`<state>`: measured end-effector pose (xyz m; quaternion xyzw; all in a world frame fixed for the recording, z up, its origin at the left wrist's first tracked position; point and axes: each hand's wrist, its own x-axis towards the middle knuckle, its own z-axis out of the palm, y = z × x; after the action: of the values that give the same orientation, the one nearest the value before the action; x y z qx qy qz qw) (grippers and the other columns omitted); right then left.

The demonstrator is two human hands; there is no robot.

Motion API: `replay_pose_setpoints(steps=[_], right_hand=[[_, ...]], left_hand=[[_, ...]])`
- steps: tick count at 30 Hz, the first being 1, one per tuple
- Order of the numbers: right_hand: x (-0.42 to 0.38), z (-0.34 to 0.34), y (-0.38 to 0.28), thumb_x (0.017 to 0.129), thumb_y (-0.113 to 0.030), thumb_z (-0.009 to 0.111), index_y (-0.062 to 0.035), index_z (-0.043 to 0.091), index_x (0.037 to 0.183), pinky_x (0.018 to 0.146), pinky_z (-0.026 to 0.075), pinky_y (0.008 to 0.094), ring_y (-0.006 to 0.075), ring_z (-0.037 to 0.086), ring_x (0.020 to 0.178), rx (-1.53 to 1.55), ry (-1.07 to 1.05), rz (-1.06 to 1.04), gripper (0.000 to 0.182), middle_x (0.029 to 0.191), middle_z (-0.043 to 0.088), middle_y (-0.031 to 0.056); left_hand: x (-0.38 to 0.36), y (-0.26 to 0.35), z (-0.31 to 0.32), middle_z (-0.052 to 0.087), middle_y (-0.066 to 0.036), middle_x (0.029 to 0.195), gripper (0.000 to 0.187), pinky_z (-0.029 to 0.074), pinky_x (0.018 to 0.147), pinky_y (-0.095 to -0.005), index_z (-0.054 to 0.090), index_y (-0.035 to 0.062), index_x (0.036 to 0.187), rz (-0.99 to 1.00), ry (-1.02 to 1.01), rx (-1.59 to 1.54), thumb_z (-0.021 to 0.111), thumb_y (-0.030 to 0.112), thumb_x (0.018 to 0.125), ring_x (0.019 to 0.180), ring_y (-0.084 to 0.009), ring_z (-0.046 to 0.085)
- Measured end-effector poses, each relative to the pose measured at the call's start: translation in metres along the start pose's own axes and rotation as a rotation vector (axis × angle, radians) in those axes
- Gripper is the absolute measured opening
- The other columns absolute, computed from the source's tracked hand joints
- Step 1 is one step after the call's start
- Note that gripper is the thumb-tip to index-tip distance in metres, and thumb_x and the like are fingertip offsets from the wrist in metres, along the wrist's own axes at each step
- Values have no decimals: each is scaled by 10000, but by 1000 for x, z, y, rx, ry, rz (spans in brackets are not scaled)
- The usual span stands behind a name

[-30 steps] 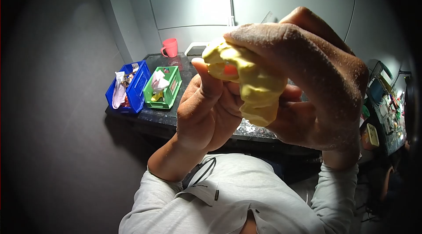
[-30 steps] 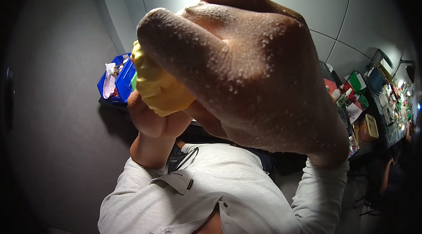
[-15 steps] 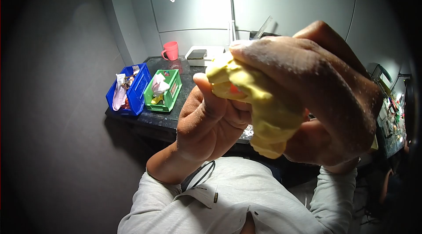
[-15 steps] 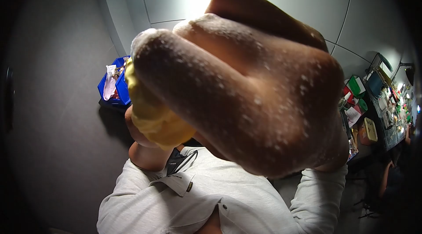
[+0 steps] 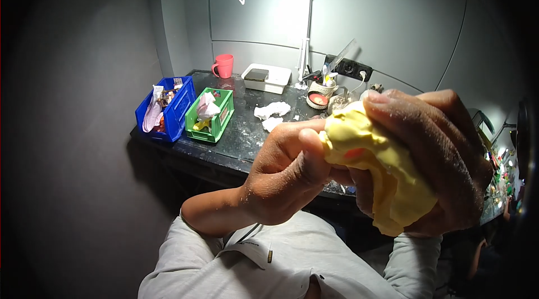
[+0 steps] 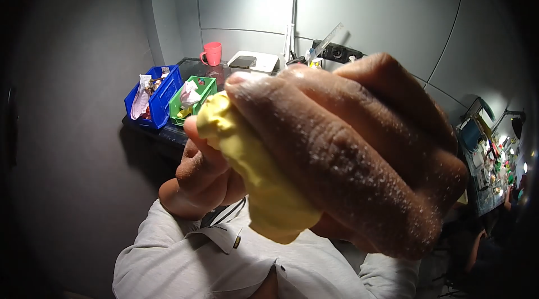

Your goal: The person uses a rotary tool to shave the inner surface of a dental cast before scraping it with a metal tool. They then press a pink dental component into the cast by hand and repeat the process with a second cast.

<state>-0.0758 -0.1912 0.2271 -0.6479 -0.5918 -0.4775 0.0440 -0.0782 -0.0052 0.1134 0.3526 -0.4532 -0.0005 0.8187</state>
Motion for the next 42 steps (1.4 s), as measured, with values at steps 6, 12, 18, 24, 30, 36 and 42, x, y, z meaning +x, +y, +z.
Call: replay_pose_setpoints(steps=[6, 12, 18, 24, 30, 36, 42], right_hand=[[-13, 9, 7, 717, -164, 932, 75, 711, 1167, 694, 600, 339, 272, 739, 780, 93, 63, -17, 555, 982, 774, 190], [-10, 4, 2, 768, -189, 924, 89, 700, 1192, 706, 609, 335, 262, 751, 785, 69, -17, 14, 554, 980, 774, 194], [-14, 13, 5, 794, -211, 912, 113, 690, 1223, 715, 618, 330, 249, 769, 786, 87, 8, 8, 581, 979, 779, 203], [-12, 17, 7, 793, -233, 898, 107, 701, 1221, 696, 621, 320, 241, 771, 769, 93, 51, 49, 581, 934, 775, 190], [-12, 14, 9, 777, -212, 888, 112, 691, 1230, 684, 622, 327, 236, 766, 755, 100, 22, 53, 591, 916, 764, 183], [-10, 12, 11, 784, -200, 888, 114, 680, 1245, 672, 619, 321, 239, 765, 758, 136, -23, 39, 595, 909, 755, 177], [-15, 14, 9, 798, -239, 912, 115, 673, 1254, 679, 616, 316, 242, 765, 781, 102, -26, 54, 625, 933, 755, 179]], left_hand=[[1, -9, 3, 656, -178, 1276, 645, 566, 1011, -354, 535, -115, 1357, 45, 49, -8, 437, 475, 1116, 1176, -221, 680], [-1, -2, -3, 676, -191, 1217, 653, 588, 999, -363, 578, -131, 1274, -18, 1, 103, 399, 479, 1126, 1124, -238, 712], [-3, -4, -4, 676, -233, 1254, 657, 586, 1027, -387, 573, -144, 1282, -39, 42, -32, 384, 467, 1131, 1170, -276, 710], [-1, -12, -8, 685, -234, 1238, 652, 592, 1020, -403, 563, -138, 1298, 32, 27, -277, 377, 464, 1134, 1160, -277, 715], [-1, -7, -8, 685, -237, 1250, 664, 590, 1024, -418, 567, -127, 1301, -34, 30, -234, 364, 483, 1132, 1181, -294, 709], [0, -14, -10, 688, -237, 1249, 671, 593, 1019, -416, 564, -129, 1305, 40, -20, -356, 367, 488, 1130, 1179, -294, 710], [2, -11, -10, 687, -239, 1256, 657, 598, 1011, -409, 558, -130, 1320, -8, -9, -275, 393, 477, 1127, 1168, -296, 714]])
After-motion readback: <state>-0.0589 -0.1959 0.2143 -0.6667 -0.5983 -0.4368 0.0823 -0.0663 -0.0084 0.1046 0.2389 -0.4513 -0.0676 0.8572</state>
